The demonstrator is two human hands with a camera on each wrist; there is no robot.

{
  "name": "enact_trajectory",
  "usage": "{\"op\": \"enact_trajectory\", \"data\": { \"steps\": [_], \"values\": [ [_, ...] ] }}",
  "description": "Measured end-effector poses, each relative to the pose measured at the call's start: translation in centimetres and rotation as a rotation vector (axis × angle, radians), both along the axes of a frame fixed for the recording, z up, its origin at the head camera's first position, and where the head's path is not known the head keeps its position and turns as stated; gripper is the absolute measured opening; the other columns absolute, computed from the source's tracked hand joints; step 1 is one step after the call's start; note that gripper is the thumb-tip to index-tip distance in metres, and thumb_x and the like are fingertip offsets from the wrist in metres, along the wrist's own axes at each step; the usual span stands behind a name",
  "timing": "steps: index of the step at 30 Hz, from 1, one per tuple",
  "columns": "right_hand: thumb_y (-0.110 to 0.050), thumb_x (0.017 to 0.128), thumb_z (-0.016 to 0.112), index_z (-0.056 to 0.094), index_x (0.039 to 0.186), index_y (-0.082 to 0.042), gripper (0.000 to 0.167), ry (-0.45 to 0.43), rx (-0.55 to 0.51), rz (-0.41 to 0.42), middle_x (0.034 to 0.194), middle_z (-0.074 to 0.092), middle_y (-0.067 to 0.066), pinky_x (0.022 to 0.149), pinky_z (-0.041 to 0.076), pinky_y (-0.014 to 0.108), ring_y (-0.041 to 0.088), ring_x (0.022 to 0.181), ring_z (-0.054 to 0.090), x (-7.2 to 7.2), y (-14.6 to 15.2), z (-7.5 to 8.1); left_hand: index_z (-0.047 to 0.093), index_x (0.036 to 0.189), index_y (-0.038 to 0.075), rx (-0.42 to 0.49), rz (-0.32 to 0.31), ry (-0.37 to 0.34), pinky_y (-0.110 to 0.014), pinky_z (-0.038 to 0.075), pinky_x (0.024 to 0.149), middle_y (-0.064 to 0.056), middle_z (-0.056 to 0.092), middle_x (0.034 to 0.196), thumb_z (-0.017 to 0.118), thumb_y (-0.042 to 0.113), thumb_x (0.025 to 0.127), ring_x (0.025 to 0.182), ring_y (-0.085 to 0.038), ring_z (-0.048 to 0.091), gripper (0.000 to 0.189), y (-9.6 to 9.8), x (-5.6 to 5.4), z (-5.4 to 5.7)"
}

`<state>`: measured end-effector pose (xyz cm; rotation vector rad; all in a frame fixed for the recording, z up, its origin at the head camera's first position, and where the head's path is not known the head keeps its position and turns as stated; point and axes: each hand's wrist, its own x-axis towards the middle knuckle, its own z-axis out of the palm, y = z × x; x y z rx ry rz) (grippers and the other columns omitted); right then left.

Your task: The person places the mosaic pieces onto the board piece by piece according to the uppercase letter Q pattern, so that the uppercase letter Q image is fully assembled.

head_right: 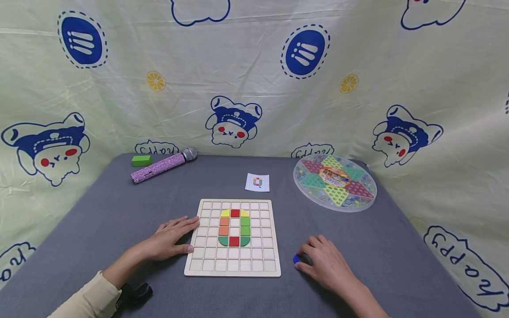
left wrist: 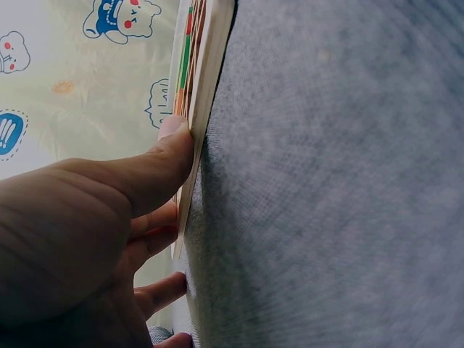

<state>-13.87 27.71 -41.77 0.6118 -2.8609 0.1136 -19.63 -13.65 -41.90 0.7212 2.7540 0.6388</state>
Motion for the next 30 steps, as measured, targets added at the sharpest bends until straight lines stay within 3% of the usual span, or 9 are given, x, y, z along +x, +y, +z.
{"op": "enact_trajectory", "data": {
  "steps": [6, 20, 30],
  "values": [
    [-0.039, 0.071, 0.079, 0.07, 0.086, -0.026, 0.021, 0.066, -0.046, 0.079, 0.083, 0.055, -0.014, 0.07, 0.042, 0.029, 0.005, 0.079, 0.046, -0.4, -1.1, 0.3, 0.032, 0.148, 0.014, 0.005, -0.004, -0.005, -0.065, 0.014, 0.11, -0.005, 0.031, 0.155, 0.06, 0.042, 0.089, 0.144, -0.035, 0.021, 0.072, -0.1, 0.0, -0.1],
    [-0.037, 0.077, 0.076, 0.071, 0.095, -0.025, 0.022, -0.053, -0.084, 0.248, 0.089, 0.059, -0.009, 0.07, 0.039, 0.025, 0.005, 0.082, 0.043, -2.5, -6.9, 1.4, 0.03, 0.149, 0.015, 0.007, -0.011, -0.011, -0.064, 0.013, 0.111, -0.004, 0.03, 0.155, 0.06, 0.042, 0.09, 0.145, -0.035, 0.02, 0.072, -0.1, -0.1, -0.2],
    [-0.033, 0.08, 0.073, 0.072, 0.096, -0.025, 0.018, -0.028, -0.057, 0.389, 0.091, 0.06, -0.008, 0.076, 0.043, 0.028, 0.009, 0.087, 0.049, -3.8, -9.2, 0.9, 0.031, 0.149, 0.014, 0.013, -0.012, -0.007, -0.063, 0.012, 0.111, -0.005, 0.03, 0.155, 0.059, 0.042, 0.09, 0.145, -0.035, 0.02, 0.071, -0.2, -0.1, -0.1]
  ]
}}
